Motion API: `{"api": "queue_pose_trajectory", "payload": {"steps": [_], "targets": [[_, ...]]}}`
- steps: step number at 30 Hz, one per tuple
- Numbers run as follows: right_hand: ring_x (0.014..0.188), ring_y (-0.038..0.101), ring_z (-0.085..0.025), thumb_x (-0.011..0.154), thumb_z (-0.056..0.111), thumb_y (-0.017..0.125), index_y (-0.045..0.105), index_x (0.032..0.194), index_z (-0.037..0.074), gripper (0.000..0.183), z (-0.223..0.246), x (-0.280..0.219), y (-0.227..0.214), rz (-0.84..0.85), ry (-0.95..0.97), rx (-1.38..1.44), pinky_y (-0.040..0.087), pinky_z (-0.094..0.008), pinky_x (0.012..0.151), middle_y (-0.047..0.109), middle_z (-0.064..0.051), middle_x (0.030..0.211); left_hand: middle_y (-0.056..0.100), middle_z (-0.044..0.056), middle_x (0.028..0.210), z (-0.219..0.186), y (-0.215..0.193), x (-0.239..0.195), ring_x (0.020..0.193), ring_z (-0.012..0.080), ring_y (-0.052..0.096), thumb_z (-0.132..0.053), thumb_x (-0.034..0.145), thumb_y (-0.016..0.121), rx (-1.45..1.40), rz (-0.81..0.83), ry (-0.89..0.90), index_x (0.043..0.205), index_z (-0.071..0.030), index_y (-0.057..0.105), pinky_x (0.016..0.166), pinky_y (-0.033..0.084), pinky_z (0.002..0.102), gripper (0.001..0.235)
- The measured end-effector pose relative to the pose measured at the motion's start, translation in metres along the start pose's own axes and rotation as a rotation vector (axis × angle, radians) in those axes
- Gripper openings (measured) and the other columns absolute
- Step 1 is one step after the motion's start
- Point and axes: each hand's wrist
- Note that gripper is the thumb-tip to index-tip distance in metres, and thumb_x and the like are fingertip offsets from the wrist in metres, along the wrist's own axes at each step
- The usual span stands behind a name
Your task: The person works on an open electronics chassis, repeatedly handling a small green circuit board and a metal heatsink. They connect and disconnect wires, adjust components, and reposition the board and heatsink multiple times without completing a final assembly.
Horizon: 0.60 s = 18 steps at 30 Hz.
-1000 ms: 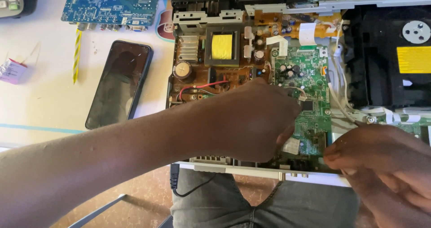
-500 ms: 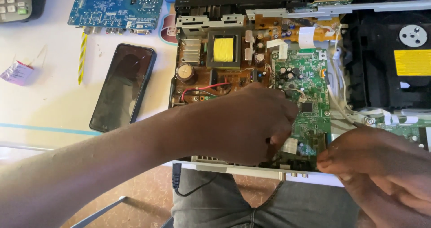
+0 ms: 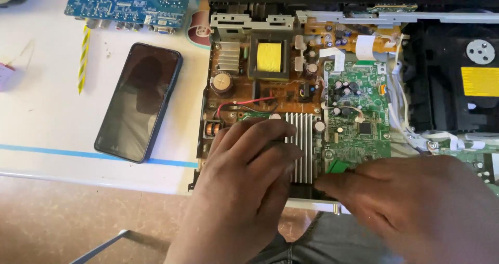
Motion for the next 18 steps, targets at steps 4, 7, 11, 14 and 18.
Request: {"api": "queue_pose_trajectory", "payload": {"steps": [4,7,11,14,18], "targets": [[0.057,0.068,-0.016,0.095,0.032,0.068,0.07,0.12,0.049,0.031,-0.008,0.016,-0.005,0.0,-0.257,-0.33,0.05,-0.048,0.036,0.062,0.014,0.058,0.071,0.014,0.124,0.006,0.003,-0.008,0.115,0.0368,0.068,0.001,0.097,0.057,-0.048,-0.155,-0.034,0.112,-0.005,0.069,0.098,0.053,0.047,0.02],[0.057,0.066,-0.023,0.1,0.033,0.065,0.066,0.112,0.05,0.021,-0.016,0.025,-0.006,0.252,-0.243,-0.38,0.051,-0.053,0.039,0.06,0.01,0.059,0.073,0.011,0.12,0.006,-0.003,-0.006,0.109,0.0319,0.072,-0.002,0.1,0.056,-0.162,-0.175,-0.054,0.111,-0.006,0.07,0.096,0.056,0.043,0.018],[0.068,0.063,-0.007,0.106,0.002,0.052,0.062,0.088,0.018,0.026,-0.023,0.035,-0.002,0.165,-0.473,-0.185,0.045,-0.034,0.056,0.058,0.007,0.075,0.073,0.012,0.119,0.006,-0.004,-0.008,0.108,0.0328,0.071,-0.007,0.103,0.053,-0.141,-0.157,-0.039,0.108,-0.006,0.069,0.094,0.053,0.043,0.016],[0.052,0.069,-0.017,0.1,0.034,0.072,0.085,0.116,0.028,0.022,-0.023,0.045,-0.005,-0.008,-0.477,0.118,0.053,-0.04,0.043,0.075,0.009,0.066,0.074,0.012,0.12,0.005,-0.004,-0.01,0.113,0.0335,0.073,-0.002,0.101,0.055,-0.161,-0.18,-0.031,0.11,-0.005,0.068,0.097,0.057,0.044,0.016],[0.058,0.077,-0.013,0.099,0.034,0.072,0.088,0.106,0.029,0.019,-0.03,0.052,-0.003,0.032,-0.456,0.268,0.056,-0.038,0.049,0.084,0.013,0.074,0.076,0.011,0.12,0.004,-0.004,-0.01,0.111,0.0326,0.075,-0.004,0.103,0.056,-0.166,-0.186,-0.055,0.111,-0.007,0.071,0.096,0.057,0.043,0.017]]}}
Point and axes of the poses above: each hand's wrist, its own x-axis towards the middle knuckle, its own y-axis out of the palm, z = x × y
